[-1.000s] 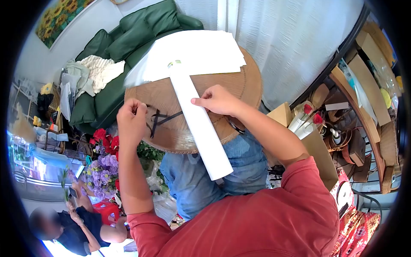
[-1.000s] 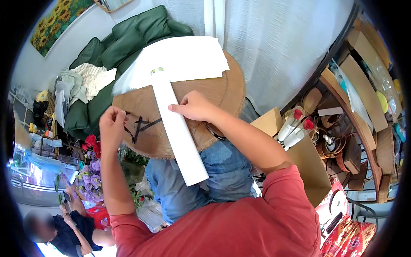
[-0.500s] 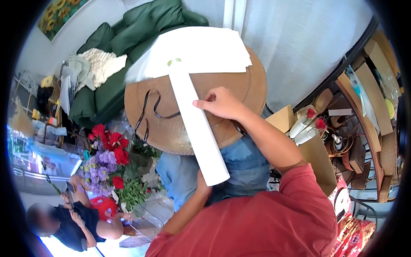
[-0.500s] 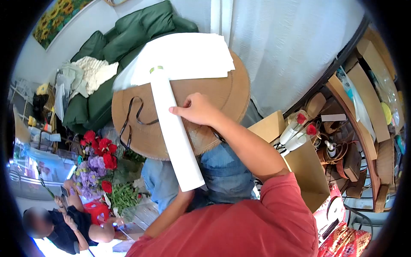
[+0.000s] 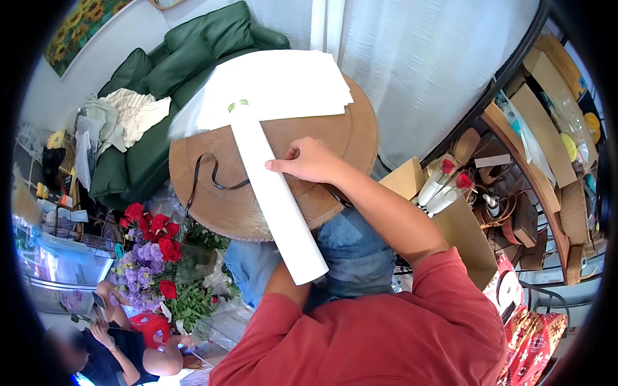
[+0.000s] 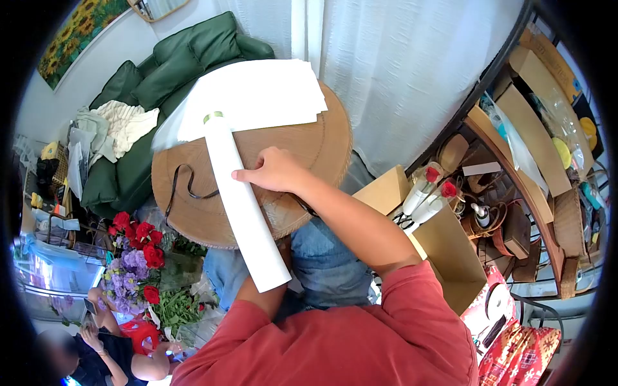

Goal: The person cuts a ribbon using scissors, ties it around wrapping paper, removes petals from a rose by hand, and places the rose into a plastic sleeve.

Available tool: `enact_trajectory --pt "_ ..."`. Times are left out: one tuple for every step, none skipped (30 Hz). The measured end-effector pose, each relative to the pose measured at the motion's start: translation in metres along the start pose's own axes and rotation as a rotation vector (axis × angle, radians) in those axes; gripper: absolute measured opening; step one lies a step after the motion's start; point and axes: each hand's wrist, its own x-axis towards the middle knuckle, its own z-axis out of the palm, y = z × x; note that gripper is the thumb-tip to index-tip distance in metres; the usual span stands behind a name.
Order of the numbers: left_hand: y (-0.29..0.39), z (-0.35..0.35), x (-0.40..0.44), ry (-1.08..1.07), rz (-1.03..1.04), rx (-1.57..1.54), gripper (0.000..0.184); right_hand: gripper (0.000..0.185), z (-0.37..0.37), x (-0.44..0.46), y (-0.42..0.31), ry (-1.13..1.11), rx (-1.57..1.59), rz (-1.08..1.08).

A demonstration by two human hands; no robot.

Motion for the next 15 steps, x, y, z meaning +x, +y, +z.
enact_trajectory --pt "-0.0001 -0.0005 0.0004 0.001 -0.002 0.001 0.03 0.078 0.0018 0.0007 0.0004 0.013 0.012 -0.019" --pt "0.0013 -0.0003 0.0018 -0.002 0.0 -0.001 0.03 0.078 0.0016 0.001 0.0005 0.01 0.011 -0.024" --pt "0.0023 -0.0001 0.0027 -0.004 -0.001 0.002 0.03 0.079 0.0001 -0.0002 -0.0008 0.008 0.008 -0.034" --pt "0.0027 -0.0006 0.0026 -0.005 -0.001 0.009 0.03 0.079 -0.0003 -0.0014 -0.0011 0.007 0.01 -0.039" --pt "0.002 -0.0011 0.0027 -0.008 -0.004 0.012 0.03 0.079 0.0004 -0.0014 -0.0007 0.006 0.015 -0.037" --pt "0.0015 -0.0013 0.002 -0.009 -0.007 0.014 0.029 0.079 0.0008 -0.001 -0.0001 0.005 0.021 -0.027" --pt "0.0015 -0.0014 0.0023 -0.009 -0.01 0.013 0.029 0.079 0.0014 -0.0002 0.0004 0.004 0.025 -0.018" --pt "0.0011 -0.0008 0.0032 -0.01 -0.013 0.014 0.029 0.079 0.0018 0.0008 0.0011 0.0 0.023 -0.017" --pt "0.0009 -0.0008 0.0035 -0.009 -0.015 0.011 0.029 0.079 0.0022 0.0014 0.0022 0.005 0.015 -0.024" --pt "0.0012 -0.0012 0.0035 -0.006 -0.017 0.011 0.029 0.079 0.0029 0.0015 0.0034 0.009 0.009 -0.032" --pt "0.0019 -0.0012 0.0041 -0.007 -0.019 0.012 0.029 0.079 0.0034 0.0017 0.0043 0.004 0.007 -0.032" --pt "0.0025 -0.0014 0.0045 -0.007 -0.021 0.013 0.029 0.079 0.0034 0.0022 0.0047 0.01 0.006 -0.041" --pt "0.0033 -0.0016 0.0047 -0.01 -0.019 0.019 0.029 0.079 0.0029 0.003 0.0042 0.016 0.005 -0.052" --pt "0.0043 -0.002 0.0048 -0.012 -0.022 0.02 0.029 0.079 0.0022 0.0032 0.0035 0.016 0.007 -0.055" --pt "0.0047 -0.002 0.005 -0.013 -0.024 0.02 0.028 0.079 0.0013 0.0019 0.0017 0.011 0.01 -0.048"
